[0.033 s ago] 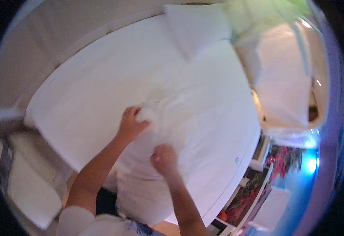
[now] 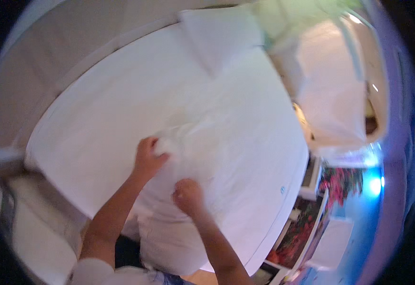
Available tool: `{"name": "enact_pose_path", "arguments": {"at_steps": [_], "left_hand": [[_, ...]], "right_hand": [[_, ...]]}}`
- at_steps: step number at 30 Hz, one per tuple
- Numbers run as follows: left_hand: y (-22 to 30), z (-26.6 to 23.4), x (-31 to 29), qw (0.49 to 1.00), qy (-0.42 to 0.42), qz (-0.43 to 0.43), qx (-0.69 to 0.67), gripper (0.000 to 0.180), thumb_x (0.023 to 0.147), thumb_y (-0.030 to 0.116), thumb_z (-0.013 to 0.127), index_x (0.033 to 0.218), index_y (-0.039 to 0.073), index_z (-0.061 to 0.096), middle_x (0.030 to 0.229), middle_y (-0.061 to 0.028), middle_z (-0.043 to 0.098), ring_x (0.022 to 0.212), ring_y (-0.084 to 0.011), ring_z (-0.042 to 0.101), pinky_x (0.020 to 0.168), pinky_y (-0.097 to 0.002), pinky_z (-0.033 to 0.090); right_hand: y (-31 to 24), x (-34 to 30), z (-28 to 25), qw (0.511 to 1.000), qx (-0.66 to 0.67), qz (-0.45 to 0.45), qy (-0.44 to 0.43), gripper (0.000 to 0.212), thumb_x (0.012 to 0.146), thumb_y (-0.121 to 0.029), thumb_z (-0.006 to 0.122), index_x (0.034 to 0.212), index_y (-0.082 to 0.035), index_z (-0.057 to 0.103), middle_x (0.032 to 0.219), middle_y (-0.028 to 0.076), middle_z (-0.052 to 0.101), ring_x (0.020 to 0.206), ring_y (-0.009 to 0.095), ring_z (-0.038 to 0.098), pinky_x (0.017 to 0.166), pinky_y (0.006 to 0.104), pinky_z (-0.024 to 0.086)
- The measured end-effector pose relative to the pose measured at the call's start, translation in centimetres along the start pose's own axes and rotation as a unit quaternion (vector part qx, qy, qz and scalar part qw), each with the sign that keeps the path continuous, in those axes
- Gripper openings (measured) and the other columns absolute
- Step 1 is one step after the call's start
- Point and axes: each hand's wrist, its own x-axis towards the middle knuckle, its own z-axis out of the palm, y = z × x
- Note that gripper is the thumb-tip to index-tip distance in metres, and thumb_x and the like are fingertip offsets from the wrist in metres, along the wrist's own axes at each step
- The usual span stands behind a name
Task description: The person inserts a pillow into a white pillowcase on a bed, then smooths and arranges the fitted sheet. The pillow is placed at the head of the bed after being fully encased.
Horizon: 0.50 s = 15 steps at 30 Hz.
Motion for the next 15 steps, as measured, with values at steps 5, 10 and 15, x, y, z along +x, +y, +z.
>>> {"name": "enact_pose_path", "arguments": {"at_steps": [5, 10, 15], "left_hand": [[0.1, 2.0, 0.8, 0.995, -0.033, -0.029, 0.087, 0.045, 0.066, 0.009, 0.063, 0.107, -0.001, 0.048, 0.104, -0.0183, 0.053, 0.098, -0.0337, 0.051, 0.087, -0.0385, 0.041], [-4.4, 1.9, -0.7, 0.979, -0.027, -0.145, -0.141, 0.035, 0.081, 0.016, 0.059, 0.109, -0.002, 0.049, 0.099, -0.0142, 0.059, 0.086, -0.0273, 0.058, 0.074, -0.0360, 0.048], [-10.0, 0.7, 1.6, 0.839, 0.070, -0.321, -0.435, 0.054, 0.084, 0.032, 0.059, 0.123, -0.003, 0.043, 0.116, -0.0142, 0.053, 0.099, -0.0262, 0.056, 0.081, -0.0371, 0.049]], "right_hand": [[0.2, 1.6, -0.8, 0.994, 0.005, 0.033, -0.100, 0.018, 0.068, -0.012, 0.060, 0.083, -0.002, 0.056, 0.085, 0.013, 0.057, 0.081, 0.029, 0.056, 0.075, 0.0402, 0.045], [1.1, -0.9, 1.2, 0.998, 0.034, 0.031, -0.030, 0.020, 0.072, -0.011, 0.058, 0.091, -0.003, 0.056, 0.090, 0.012, 0.055, 0.087, 0.028, 0.055, 0.079, 0.0386, 0.044], [4.8, -4.0, 0.2, 0.983, -0.105, 0.061, 0.135, 0.038, 0.074, -0.012, 0.056, 0.111, -0.005, 0.054, 0.116, 0.014, 0.050, 0.107, 0.030, 0.047, 0.089, 0.0442, 0.036]]}}
